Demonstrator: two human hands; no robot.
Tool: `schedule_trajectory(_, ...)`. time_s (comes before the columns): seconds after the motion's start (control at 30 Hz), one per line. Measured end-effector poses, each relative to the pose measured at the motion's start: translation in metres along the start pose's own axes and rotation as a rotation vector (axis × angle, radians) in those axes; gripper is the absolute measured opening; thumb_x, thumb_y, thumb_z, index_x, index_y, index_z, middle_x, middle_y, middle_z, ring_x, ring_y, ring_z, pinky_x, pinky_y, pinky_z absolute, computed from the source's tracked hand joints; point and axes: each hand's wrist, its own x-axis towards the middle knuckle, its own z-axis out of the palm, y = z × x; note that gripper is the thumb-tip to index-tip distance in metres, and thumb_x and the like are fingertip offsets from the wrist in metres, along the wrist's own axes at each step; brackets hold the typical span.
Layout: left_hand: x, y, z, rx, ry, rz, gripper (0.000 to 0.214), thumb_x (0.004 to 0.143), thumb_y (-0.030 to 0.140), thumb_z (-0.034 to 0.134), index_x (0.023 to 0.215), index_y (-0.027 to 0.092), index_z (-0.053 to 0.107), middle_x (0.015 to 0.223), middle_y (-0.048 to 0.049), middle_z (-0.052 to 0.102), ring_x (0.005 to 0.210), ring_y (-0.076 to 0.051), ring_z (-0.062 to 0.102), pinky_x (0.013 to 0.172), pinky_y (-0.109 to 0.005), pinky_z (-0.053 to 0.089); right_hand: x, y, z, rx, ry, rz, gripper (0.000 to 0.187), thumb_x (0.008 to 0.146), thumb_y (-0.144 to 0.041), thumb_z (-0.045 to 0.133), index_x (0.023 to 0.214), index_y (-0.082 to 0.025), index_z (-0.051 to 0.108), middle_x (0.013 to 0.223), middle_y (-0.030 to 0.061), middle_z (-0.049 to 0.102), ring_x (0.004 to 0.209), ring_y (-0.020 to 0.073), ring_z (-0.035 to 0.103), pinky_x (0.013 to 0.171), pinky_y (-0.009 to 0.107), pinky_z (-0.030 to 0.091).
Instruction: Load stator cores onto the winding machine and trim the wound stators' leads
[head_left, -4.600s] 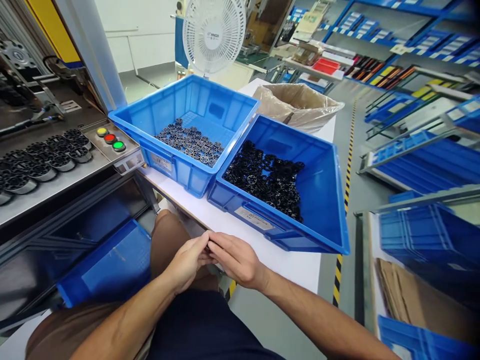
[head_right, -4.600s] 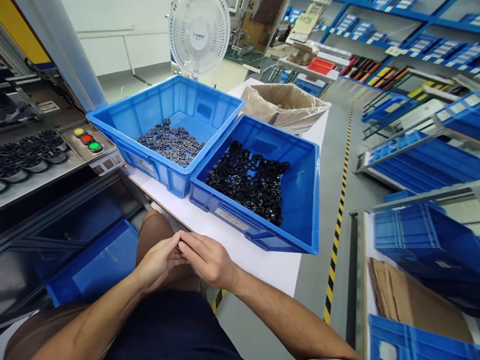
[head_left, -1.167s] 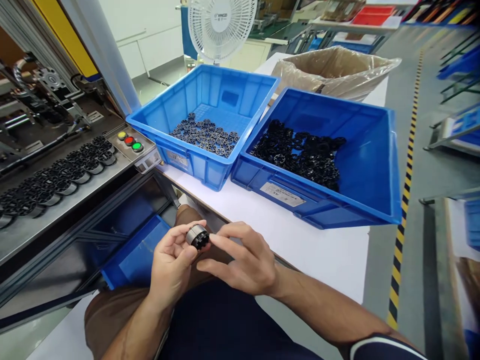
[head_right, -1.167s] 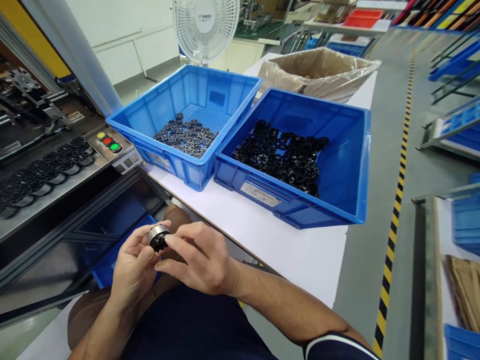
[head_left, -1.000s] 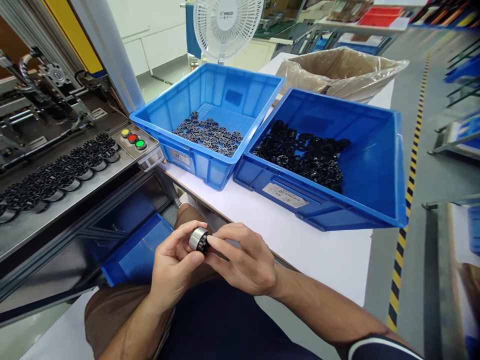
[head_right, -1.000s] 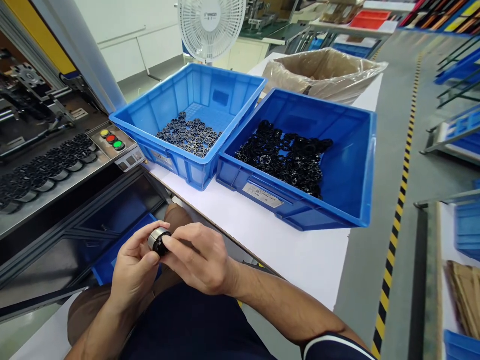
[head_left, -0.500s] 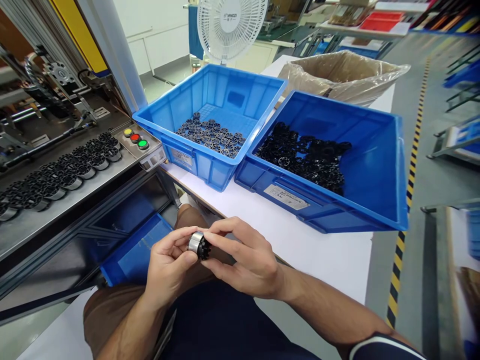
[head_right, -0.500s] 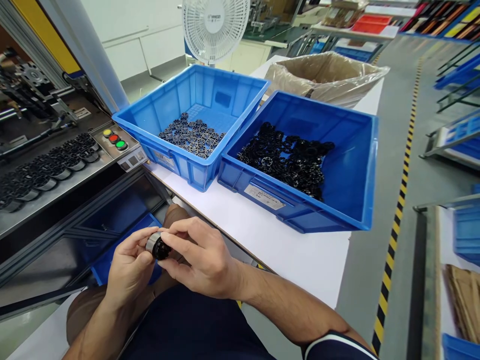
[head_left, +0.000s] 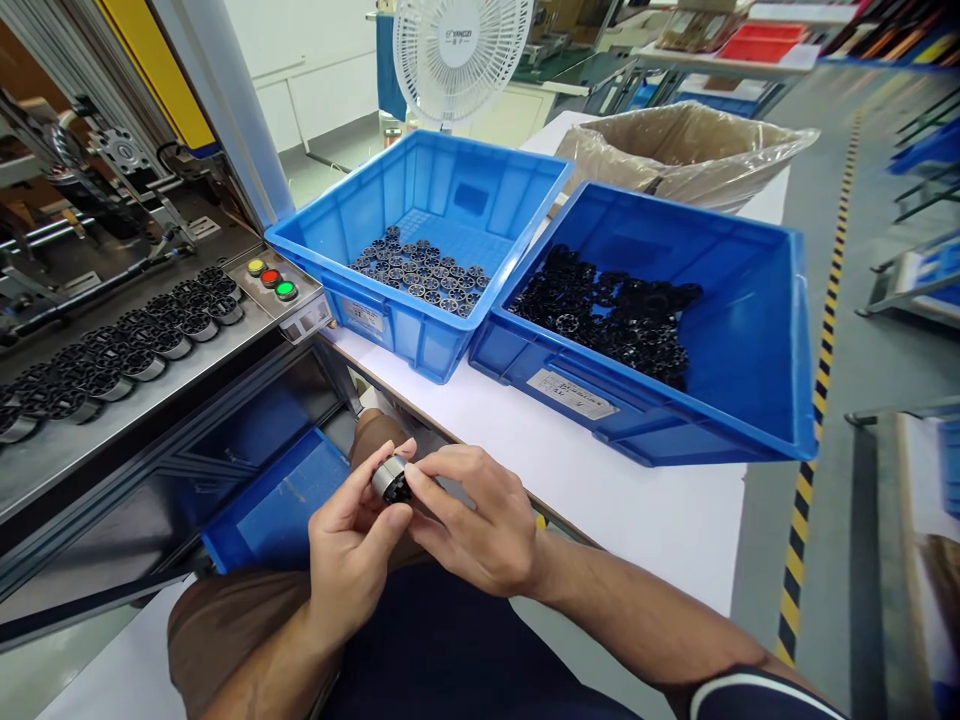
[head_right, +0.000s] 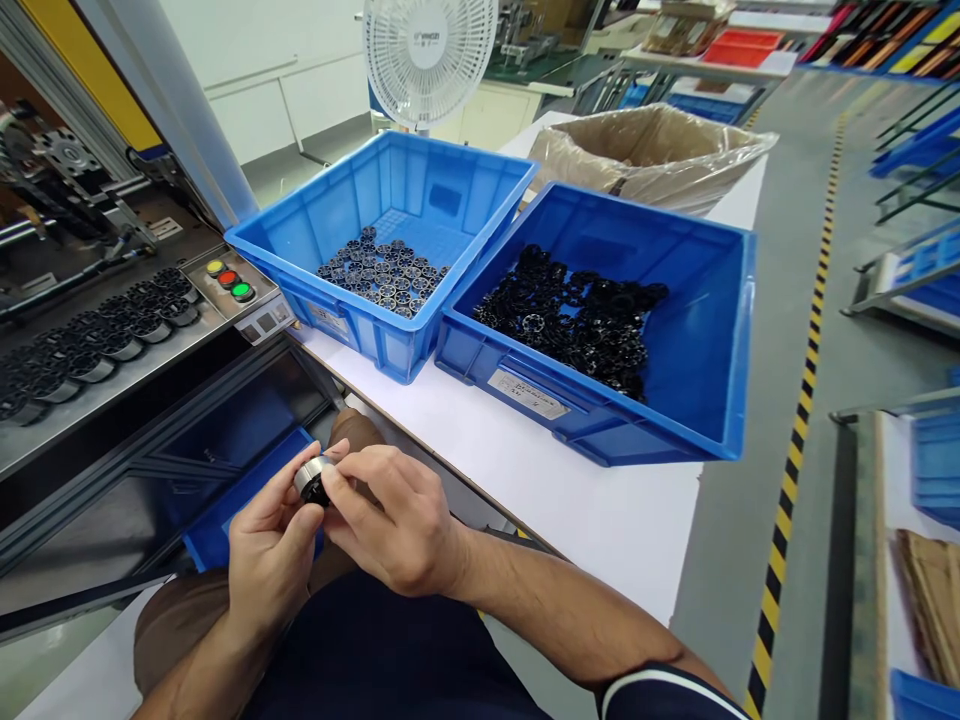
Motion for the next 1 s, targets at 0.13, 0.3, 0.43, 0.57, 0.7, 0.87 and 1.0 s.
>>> schedule_trajectory(0.13,0.000,-0.001,-0.002,0.081,0.036,-0.004,0.039,0.091,0.024,0.066,0.130,0.025,0.066,0.129,-0.0102,0.070,0.122,-0.025,0.065,0.109,-0.037,0.050,-0.004,0.002,0.003,0.004,0.004,-0.020,0.052,0.081,-0.018,0.076,0.131,-0.016,0.059,0.093,0.0110,0.072,0.091,0.0245,0.069,0.074,0.037,0.064)
schedule_trajectory(0.3,-0.002,-0.006,-0.009,0.069,0.035,-0.038,0.038,0.093,0.030,0.064,0.130,0.022,0.067,0.123,-0.0101,0.073,0.113,-0.026,0.069,0.100,-0.035,0.055,-0.001,0.008,0.001,0.165,0.008,0.052,0.046,0.083,-0.022,0.077,0.126,-0.022,0.062,0.099,0.0101,0.069,0.093,0.0229,0.068,0.078,0.039,0.063)
schedule_trajectory(0.43,-0.006,-0.006,-0.013,0.083,-0.032,-0.016,0.040,0.095,0.031,0.059,0.133,0.021,0.064,0.122,-0.0119,0.073,0.106,-0.028,0.072,0.093,-0.037,0.057,0.000,0.015,0.001,0.514,-0.062,0.315,0.044,0.088,-0.039,0.072,0.128,-0.023,0.064,0.122,0.0147,0.063,0.112,0.0256,0.063,0.089,0.044,0.059)
schedule_trajectory(0.57,-0.006,-0.008,-0.013,0.164,-0.018,0.089,0.036,0.093,0.028,0.063,0.128,0.023,0.068,0.122,-0.0094,0.073,0.109,-0.026,0.070,0.094,-0.031,0.055,-0.005,0.017,0.008,0.754,-0.105,0.440,0.033,0.091,-0.036,0.069,0.121,-0.022,0.068,0.111,0.0112,0.072,0.097,0.0193,0.068,0.082,0.036,0.059)
schedule_trajectory(0.7,-0.004,-0.014,-0.012,0.097,0.008,0.050,0.035,0.093,0.029,0.062,0.127,0.022,0.069,0.122,-0.0096,0.073,0.111,-0.026,0.069,0.093,-0.031,0.056,-0.007,0.016,0.012,0.779,-0.074,0.498,0.021,0.091,-0.026,0.069,0.111,-0.020,0.071,0.101,0.0082,0.074,0.088,0.0160,0.068,0.076,0.031,0.057)
schedule_trajectory(0.87,0.002,-0.018,-0.010,0.037,-0.033,-0.068,0.039,0.092,0.033,0.065,0.129,0.024,0.068,0.128,-0.0087,0.070,0.113,-0.026,0.068,0.101,-0.035,0.053,-0.002,0.017,0.004,0.874,-0.276,0.622,0.034,0.092,-0.036,0.066,0.122,-0.021,0.069,0.138,0.0134,0.062,0.128,0.0240,0.058,0.105,0.043,0.051)
schedule_trajectory(1.0,0.013,-0.024,-0.005,-0.012,-0.049,-0.190,0.058,0.089,0.040,0.069,0.143,0.023,0.055,0.124,-0.0107,0.073,0.109,-0.026,0.070,0.096,-0.036,0.057,-0.014,0.020,0.004,0.964,-0.167,0.915,0.029,0.090,-0.037,0.069,0.115,-0.023,0.074,0.139,0.0099,0.063,0.132,0.0254,0.056,0.112,0.046,0.045)
